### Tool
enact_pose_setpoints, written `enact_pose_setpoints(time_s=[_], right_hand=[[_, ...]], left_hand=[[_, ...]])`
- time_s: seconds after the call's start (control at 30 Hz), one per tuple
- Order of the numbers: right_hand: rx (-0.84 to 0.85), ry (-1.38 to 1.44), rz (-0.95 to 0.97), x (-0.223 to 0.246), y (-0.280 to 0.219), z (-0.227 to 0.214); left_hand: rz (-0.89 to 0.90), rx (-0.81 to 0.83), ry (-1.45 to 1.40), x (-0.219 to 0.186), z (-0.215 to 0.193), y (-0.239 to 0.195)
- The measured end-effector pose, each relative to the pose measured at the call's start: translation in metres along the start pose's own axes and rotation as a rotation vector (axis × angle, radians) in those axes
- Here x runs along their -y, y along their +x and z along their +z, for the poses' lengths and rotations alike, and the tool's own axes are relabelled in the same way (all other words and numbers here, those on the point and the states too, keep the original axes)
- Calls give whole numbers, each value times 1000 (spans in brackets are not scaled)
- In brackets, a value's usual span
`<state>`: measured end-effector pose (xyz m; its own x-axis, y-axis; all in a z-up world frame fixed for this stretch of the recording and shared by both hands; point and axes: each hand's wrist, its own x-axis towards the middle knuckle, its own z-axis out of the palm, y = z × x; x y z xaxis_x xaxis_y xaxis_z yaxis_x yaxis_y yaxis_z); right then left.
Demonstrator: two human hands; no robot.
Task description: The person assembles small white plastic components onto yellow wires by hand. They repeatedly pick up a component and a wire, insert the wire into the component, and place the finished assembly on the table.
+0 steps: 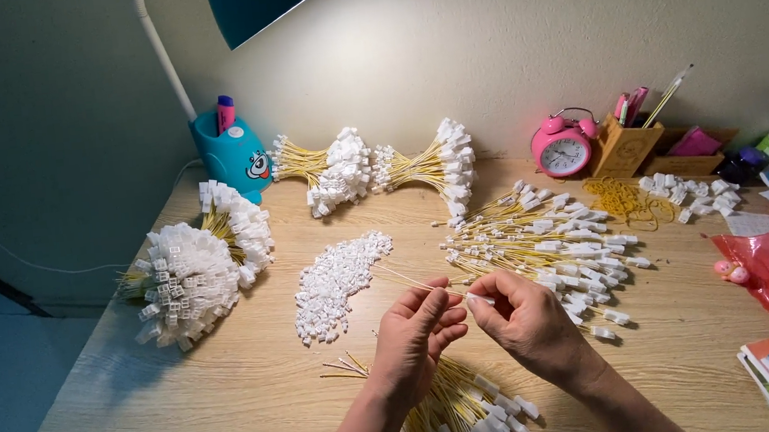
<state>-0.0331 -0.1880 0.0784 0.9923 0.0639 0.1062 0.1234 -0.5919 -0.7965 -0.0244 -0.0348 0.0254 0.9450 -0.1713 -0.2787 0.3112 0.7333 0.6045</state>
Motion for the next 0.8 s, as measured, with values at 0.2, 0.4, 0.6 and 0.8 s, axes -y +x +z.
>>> enact_pose_setpoints(time_s=[0.2,0.4,0.6,0.8], right_hand=[[1,-7,29,-5,0,4],[81,148,154,-35,7,-5],[253,397,328,-63,18,-18],[302,71,148,-49,24,-6]], left_hand=[[76,-107,29,-1,-5,5],[146,-187,29,-16,-12,12],[185,-172,93,-23,-21,15],[237,-190,239,0,-30,28]])
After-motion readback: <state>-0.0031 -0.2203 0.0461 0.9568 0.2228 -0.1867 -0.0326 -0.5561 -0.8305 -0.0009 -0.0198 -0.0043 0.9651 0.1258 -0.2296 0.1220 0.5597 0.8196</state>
